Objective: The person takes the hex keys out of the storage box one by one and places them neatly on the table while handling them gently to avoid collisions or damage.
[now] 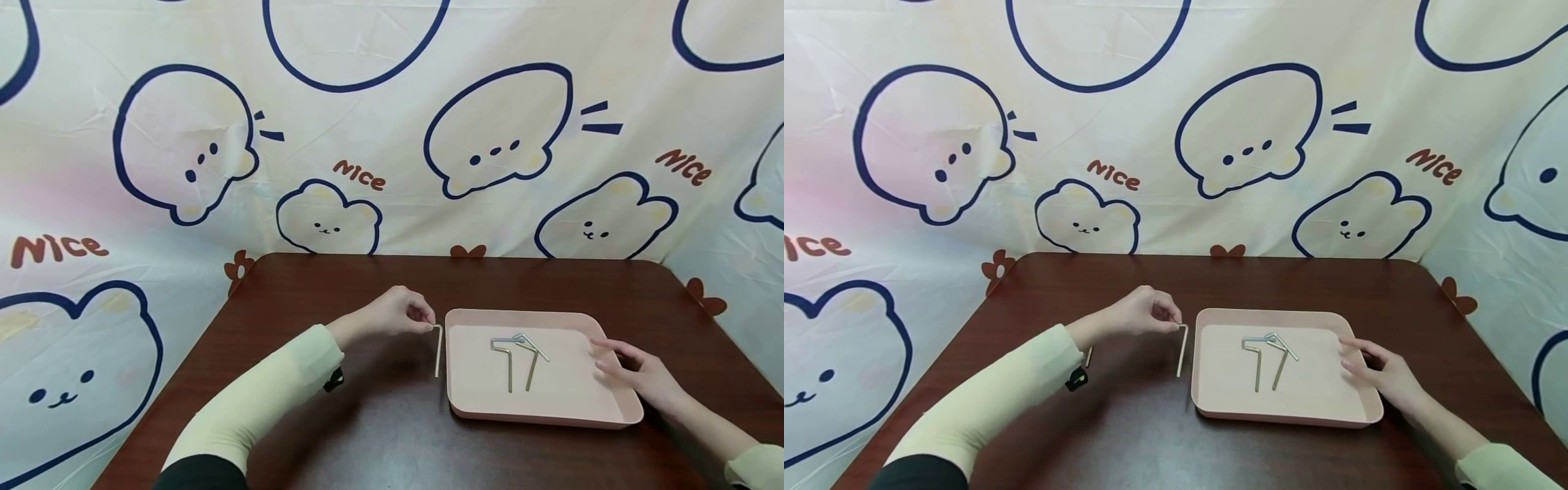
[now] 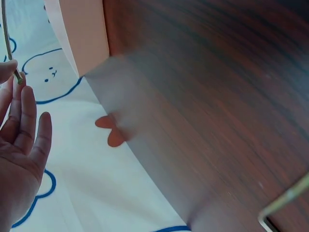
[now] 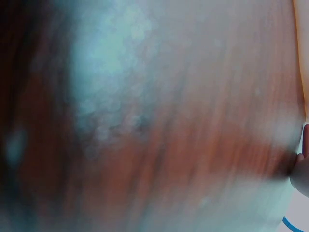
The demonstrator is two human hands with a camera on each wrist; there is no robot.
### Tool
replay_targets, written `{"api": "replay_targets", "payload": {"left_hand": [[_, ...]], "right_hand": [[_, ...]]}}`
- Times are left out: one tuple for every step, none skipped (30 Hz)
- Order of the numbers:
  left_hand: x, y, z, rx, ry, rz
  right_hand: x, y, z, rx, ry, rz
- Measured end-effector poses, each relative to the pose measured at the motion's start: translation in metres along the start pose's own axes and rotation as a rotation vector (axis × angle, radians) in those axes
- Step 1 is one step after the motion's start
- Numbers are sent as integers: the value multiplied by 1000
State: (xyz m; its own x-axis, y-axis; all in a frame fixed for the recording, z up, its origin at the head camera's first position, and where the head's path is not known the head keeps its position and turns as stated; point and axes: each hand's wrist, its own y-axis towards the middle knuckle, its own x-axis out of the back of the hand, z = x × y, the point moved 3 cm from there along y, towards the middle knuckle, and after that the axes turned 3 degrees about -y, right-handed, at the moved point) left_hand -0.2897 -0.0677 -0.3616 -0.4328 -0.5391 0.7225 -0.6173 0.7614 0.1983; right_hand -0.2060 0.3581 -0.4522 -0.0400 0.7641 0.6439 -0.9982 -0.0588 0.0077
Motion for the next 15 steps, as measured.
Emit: {"api": "replay_targets", "payload": {"left_hand": [[2, -2, 1, 0, 4, -3], [3, -4, 3, 1, 6, -7], [4, -6, 4, 4, 9, -10], [6, -7, 6, 9, 12, -12], [7, -9, 8, 14, 12, -15], [9, -11, 9, 20, 14, -18], [10, -13, 11, 21, 15, -22], [12, -16, 12, 27, 13, -28], [13, -18, 14, 33, 12, -32], [15, -20, 15, 41, 10, -38], [17, -22, 17, 51, 5, -44], [18, -24, 19, 61, 3, -50], [20, -26, 21, 74, -1, -55], [22, -28, 23, 88, -3, -60], [23, -30, 24, 99, -6, -64]], "right_hand": [[0, 0, 0, 2, 5, -1], [0, 0, 1, 4, 10, -3], [0, 0, 1, 6, 13, -5], [0, -1, 1, 7, 17, -6], [1, -1, 1, 9, 18, -10], [1, -1, 1, 8, 18, -9], [1, -1, 1, 4, 17, -7], [0, -1, 1, 2, 14, -7], [0, -1, 1, -2, 10, -6], [0, -1, 1, -5, 7, -6], [0, -1, 1, -9, 3, -5], [0, -1, 1, -11, 0, -3], [0, 0, 1, -14, -3, -1], [0, 0, 1, -13, -5, -1], [0, 0, 1, -13, -6, -1]]}}
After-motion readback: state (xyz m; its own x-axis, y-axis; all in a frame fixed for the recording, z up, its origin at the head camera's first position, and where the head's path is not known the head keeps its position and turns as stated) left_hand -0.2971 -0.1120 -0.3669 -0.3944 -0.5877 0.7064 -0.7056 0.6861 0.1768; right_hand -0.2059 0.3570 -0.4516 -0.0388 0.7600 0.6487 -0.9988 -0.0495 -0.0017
